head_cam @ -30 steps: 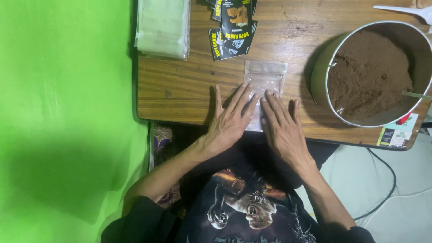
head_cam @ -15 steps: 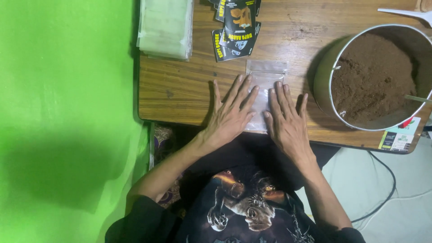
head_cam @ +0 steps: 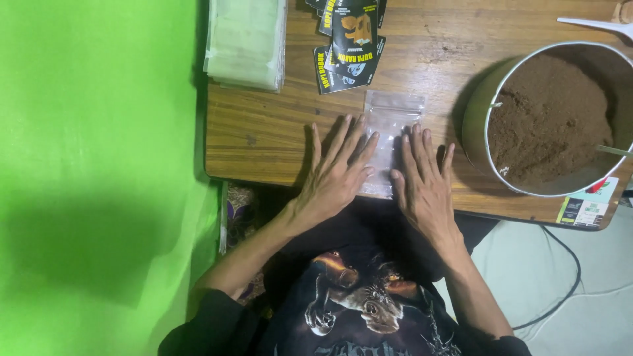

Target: The person places a printed label onto a clear plastic bag, smooths it down, and then uses a brush to sweep brown powder from the table surface into a metal container. They also use a white plastic spoon to gather the powder.

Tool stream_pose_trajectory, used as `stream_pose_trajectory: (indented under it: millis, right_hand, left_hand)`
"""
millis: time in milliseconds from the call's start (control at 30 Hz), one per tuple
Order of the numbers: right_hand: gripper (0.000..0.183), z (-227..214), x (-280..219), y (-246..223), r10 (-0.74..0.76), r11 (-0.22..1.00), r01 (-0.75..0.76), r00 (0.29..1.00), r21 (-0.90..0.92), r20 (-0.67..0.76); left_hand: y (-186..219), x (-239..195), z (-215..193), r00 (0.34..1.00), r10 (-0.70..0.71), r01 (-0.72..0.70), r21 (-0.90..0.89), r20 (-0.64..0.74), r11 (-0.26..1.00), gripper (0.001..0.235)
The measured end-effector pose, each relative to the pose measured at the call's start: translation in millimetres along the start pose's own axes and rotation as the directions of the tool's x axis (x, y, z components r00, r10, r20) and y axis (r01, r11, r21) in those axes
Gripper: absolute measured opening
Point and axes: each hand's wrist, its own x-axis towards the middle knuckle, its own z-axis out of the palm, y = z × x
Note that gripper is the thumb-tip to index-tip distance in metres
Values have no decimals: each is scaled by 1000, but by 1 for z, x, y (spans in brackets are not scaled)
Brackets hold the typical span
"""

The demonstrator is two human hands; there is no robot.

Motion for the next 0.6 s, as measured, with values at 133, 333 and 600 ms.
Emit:
stream_pose_trajectory:
  millis: [133,333,600]
  right_hand:
    - [48,-6,9,-3,-25,1000,26,996,9,-90]
    - [17,4,25,6,115,954,-2,927,301,-357]
    - [10,-31,115,-35,165,930,-61,950,361,-264]
  left_hand:
    - [-11,-7,18,983,-27,5,-119,-183,993,41]
    - [-39,2,17,861,-208,48,-332,-465,942,13]
    - [-72,61,-19,870,-247,163,-224,-427,961,28]
